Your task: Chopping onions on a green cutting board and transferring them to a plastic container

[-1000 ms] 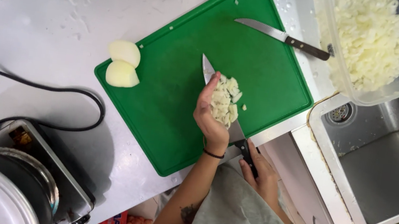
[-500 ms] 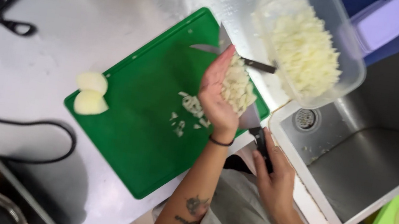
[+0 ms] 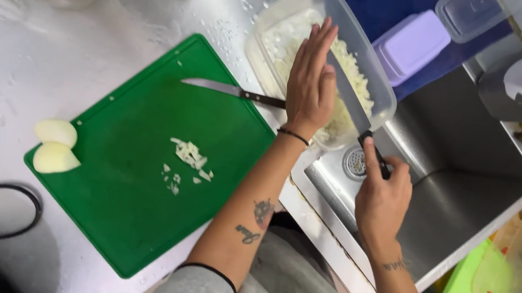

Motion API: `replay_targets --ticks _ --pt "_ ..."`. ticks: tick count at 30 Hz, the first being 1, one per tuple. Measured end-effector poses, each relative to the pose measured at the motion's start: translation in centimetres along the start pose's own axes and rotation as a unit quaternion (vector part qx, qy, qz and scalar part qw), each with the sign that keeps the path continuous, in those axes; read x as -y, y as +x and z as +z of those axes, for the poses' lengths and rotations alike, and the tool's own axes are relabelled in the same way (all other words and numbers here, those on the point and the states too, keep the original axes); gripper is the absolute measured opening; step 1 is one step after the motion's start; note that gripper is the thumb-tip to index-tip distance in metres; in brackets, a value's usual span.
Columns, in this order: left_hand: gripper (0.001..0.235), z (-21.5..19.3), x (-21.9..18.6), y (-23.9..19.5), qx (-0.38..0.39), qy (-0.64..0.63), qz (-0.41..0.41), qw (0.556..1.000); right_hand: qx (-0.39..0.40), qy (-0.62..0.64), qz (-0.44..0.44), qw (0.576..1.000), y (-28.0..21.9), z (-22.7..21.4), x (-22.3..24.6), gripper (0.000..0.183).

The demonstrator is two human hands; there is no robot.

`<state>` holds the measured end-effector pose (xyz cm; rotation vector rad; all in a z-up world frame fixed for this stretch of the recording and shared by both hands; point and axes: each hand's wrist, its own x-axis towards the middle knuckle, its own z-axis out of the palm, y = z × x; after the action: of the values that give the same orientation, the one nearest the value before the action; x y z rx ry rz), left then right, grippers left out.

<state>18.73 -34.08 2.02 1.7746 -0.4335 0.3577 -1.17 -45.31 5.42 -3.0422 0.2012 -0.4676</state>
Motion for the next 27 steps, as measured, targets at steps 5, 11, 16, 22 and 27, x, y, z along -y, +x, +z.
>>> replay_targets --ticks 5,11,16,22,27 --pt "0.061 -0.3 -0.4 0.3 0.129 0.079 0.053 0.987 -0.021 -0.056 -0.011 0.998 -3.0 0.2 -1.5 0.073" --pt "0.064 -1.3 -1.3 0.1 0.217 0.123 0.106 0.963 0.034 -0.064 0.003 0.997 -8.0 -2.9 -4.4 0.077" --pt "0.064 -2.5 -0.9 -0.6 0.229 0.181 0.157 0.943 0.063 -0.056 0.032 0.996 -11.9 -5.9 -5.8 0.075" --pt "0.065 -6.4 0.7 -3.1 0.243 0.223 0.258 0.908 0.015 -0.037 0.060 0.997 -14.9 -7.2 -6.0 0.064" --pt "0.064 -10.4 0.2 -5.2 0.257 0.304 0.248 0.883 -0.017 -0.003 0.080 0.997 -14.9 -7.6 -4.3 0.054"
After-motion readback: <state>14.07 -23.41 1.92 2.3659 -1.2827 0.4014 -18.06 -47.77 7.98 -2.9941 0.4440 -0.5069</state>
